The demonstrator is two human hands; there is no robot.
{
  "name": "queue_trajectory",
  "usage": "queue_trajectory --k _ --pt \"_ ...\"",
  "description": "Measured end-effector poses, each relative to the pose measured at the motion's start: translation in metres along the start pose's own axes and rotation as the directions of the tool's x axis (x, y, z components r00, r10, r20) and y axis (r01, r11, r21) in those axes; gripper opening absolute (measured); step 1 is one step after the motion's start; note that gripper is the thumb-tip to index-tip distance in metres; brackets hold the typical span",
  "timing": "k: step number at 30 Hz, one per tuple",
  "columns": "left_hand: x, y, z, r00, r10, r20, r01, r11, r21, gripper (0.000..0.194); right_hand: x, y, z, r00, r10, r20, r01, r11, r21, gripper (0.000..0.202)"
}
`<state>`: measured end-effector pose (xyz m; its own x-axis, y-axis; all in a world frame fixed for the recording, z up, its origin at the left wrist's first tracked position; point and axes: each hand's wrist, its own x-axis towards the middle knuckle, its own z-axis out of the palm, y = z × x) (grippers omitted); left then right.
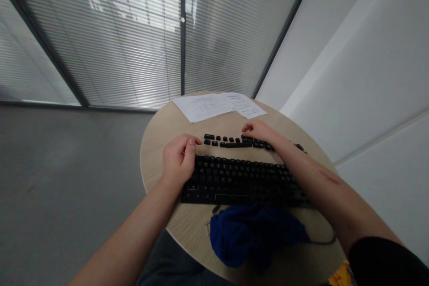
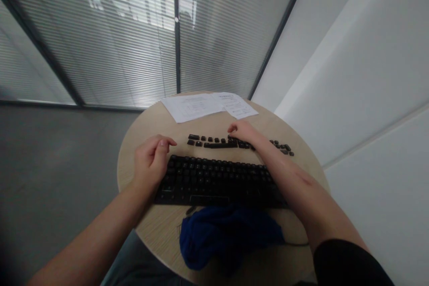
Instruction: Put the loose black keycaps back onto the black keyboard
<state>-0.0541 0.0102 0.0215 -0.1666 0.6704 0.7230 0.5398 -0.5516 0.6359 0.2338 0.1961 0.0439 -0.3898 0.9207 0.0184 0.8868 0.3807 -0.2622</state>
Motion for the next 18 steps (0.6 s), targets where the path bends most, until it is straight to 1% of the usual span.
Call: queue_trajectory --k 5,8,10,14,16,18 --pt "0.000 0.001 0.000 0.999 -0.037 0.021 0.036 0.999 0.023 0.038 0.004 -0.002 0.001 0.999 0.009 0.044 -0.009 1.000 0.003 0.022" --pt "0.001 0.000 0.000 1.000 -0.021 0.023 0.020 1.000 0.018 0.039 0.006 -0.003 0.003 0.998 0.018 0.060 -0.019 1.000 0.018 0.018" --pt "0.001 -0.001 0.000 1.000 -0.016 0.022 0.016 1.000 0.007 0.040 0.009 -0.006 0.004 0.999 0.016 0.047 -0.017 0.999 0.028 0.018" --pt "0.002 -0.003 0.000 0.999 -0.024 0.049 0.024 1.000 0.004 0.041 0.006 -0.017 -0.003 0.998 0.008 -0.054 -0.006 0.999 0.039 0.020" --pt "0.002 -0.003 -0.001 0.997 -0.029 0.076 0.028 1.000 0.012 0.040 -0.007 -0.025 -0.012 0.992 -0.002 -0.125 0.009 0.998 0.055 0.020" --pt "0.003 -0.002 -0.001 0.995 -0.042 0.094 0.040 0.999 0.020 0.040 -0.031 -0.032 -0.021 0.977 -0.035 -0.209 0.058 0.993 0.107 0.019"
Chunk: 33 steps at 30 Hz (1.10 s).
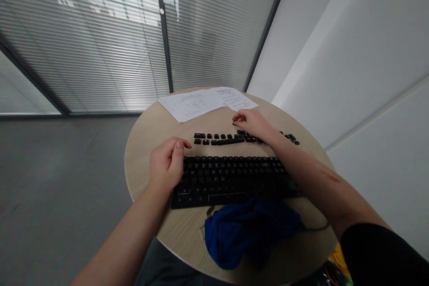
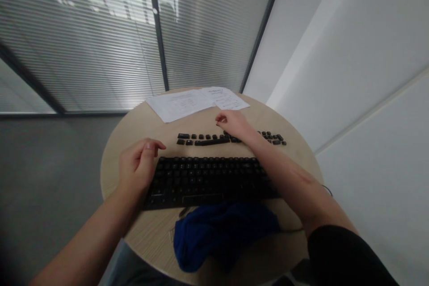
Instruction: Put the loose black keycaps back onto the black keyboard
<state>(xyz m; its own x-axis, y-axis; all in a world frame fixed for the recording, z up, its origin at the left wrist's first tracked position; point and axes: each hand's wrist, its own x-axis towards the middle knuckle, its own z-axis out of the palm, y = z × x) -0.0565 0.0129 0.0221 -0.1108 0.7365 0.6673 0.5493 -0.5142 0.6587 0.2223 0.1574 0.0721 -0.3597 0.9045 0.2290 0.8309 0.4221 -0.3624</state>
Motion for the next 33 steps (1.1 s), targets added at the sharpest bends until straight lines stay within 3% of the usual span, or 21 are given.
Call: queue_trajectory --k 4,9,20,25,33 --pt "0.001 0.002 0.000 0.999 -0.041 0.004 0.041 0.999 0.000 0.041 -0.067 -0.015 -0.020 0.981 -0.082 -0.178 0.109 0.982 0.151 0.018" --pt "0.000 0.001 0.001 0.999 -0.046 0.018 0.047 0.999 -0.027 0.042 -0.127 -0.024 -0.018 0.919 -0.199 -0.342 0.261 0.954 0.148 0.015" --pt "0.001 0.001 0.004 0.991 -0.123 0.057 0.123 0.992 0.000 0.042 -0.142 -0.039 0.014 0.909 -0.393 -0.136 0.415 0.875 0.250 0.010" --pt "0.001 -0.002 0.005 0.989 -0.128 0.075 0.127 0.992 0.013 0.044 -0.144 -0.043 0.025 0.876 -0.480 -0.047 0.473 0.836 0.278 0.010" --pt "0.001 0.002 0.006 0.986 -0.131 0.099 0.130 0.991 0.014 0.042 -0.149 -0.050 0.037 0.905 -0.425 -0.034 0.423 0.887 0.185 0.020"
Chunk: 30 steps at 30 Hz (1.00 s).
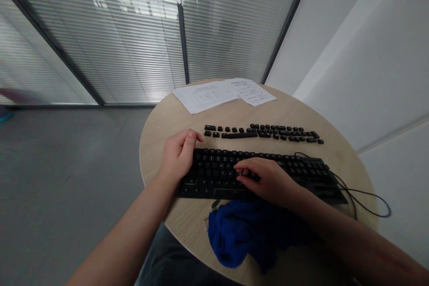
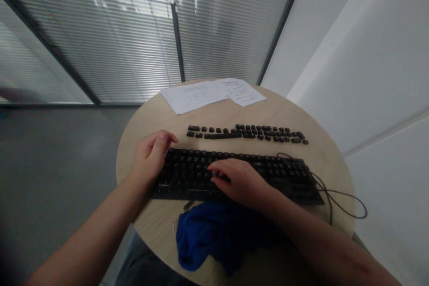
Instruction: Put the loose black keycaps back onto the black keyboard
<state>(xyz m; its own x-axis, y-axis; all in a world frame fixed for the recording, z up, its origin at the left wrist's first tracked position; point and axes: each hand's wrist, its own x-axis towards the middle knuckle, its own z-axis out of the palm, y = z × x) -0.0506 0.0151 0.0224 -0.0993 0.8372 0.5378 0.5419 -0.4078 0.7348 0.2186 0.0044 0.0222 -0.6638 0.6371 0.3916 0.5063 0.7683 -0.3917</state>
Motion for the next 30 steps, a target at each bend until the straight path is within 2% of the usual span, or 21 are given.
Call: queue_trajectory --k 4,9,12,20,26,30 --pt "0.000 -0.001 0.000 1.000 0.000 0.007 0.000 1.000 -0.004 0.043 -0.001 0.000 0.005 1.000 -0.004 -0.014 0.004 1.000 -0.030 0.021" --pt "0.000 -0.001 0.000 1.000 0.004 0.025 -0.004 1.000 -0.009 0.043 0.000 0.002 0.004 0.997 -0.074 -0.009 0.073 0.996 -0.056 0.006" --pt "0.000 -0.001 0.000 1.000 0.006 0.024 -0.006 1.000 -0.015 0.044 0.001 0.004 0.001 0.995 -0.100 0.021 0.101 0.992 -0.081 0.005" --pt "0.000 0.002 0.000 0.999 -0.002 0.045 0.002 1.000 0.003 0.045 0.001 0.008 -0.004 0.993 -0.109 0.033 0.112 0.990 -0.090 0.004" --pt "-0.001 -0.001 -0.001 0.999 -0.011 0.044 0.010 1.000 0.025 0.046 0.000 0.010 -0.003 0.999 -0.036 -0.004 0.036 0.997 -0.069 0.014" --pt "0.000 -0.002 -0.001 0.998 -0.006 0.056 0.005 1.000 0.018 0.045 0.001 0.010 -0.001 0.996 -0.084 -0.003 0.084 0.995 -0.046 0.005"
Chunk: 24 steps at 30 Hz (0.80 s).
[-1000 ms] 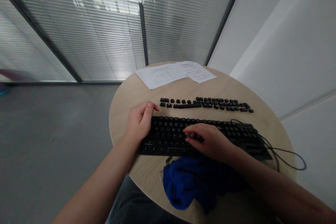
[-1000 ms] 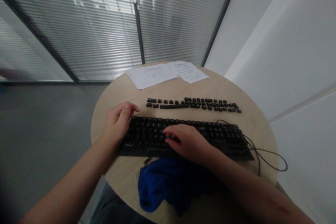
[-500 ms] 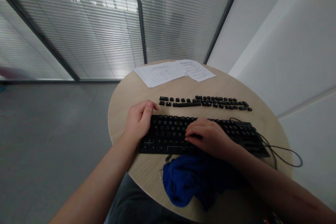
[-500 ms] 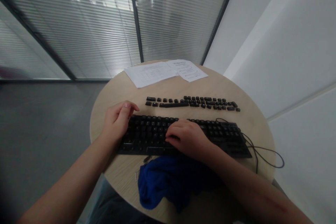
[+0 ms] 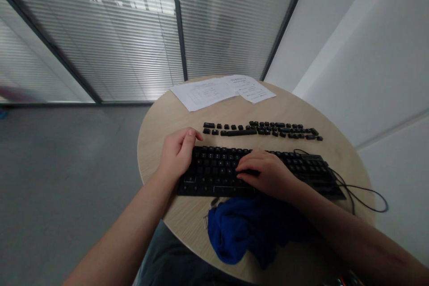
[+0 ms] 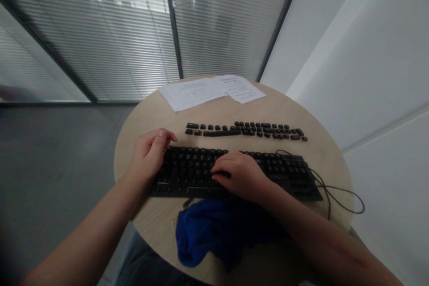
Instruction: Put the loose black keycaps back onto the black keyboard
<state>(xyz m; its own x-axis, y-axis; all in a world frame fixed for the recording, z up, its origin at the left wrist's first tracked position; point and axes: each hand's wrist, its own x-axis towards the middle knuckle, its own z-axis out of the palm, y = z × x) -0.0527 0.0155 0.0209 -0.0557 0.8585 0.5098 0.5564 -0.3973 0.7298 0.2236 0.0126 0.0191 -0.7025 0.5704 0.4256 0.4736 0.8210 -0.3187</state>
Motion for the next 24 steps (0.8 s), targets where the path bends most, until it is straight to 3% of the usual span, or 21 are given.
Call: queue_trajectory --k 8,16,21,24 --pt "0.001 0.003 -0.001 1.000 0.001 0.010 -0.001 1.000 0.017 0.044 0.001 -0.003 -0.007 0.992 0.050 0.114 -0.042 0.997 -0.066 0.008" --pt "0.001 0.006 0.003 0.999 -0.013 0.030 0.011 0.997 0.071 0.045 0.005 -0.006 -0.013 0.927 0.209 0.310 -0.181 0.977 -0.115 0.015" --pt "0.000 0.010 0.005 0.994 0.061 0.090 -0.071 0.992 0.105 0.042 0.003 -0.005 -0.006 0.940 0.189 0.282 -0.160 0.979 -0.123 0.017" --pt "0.000 0.008 0.003 0.991 0.084 0.104 -0.096 0.988 0.124 0.042 0.003 -0.003 -0.017 0.976 0.152 0.159 -0.137 0.986 -0.099 0.018"
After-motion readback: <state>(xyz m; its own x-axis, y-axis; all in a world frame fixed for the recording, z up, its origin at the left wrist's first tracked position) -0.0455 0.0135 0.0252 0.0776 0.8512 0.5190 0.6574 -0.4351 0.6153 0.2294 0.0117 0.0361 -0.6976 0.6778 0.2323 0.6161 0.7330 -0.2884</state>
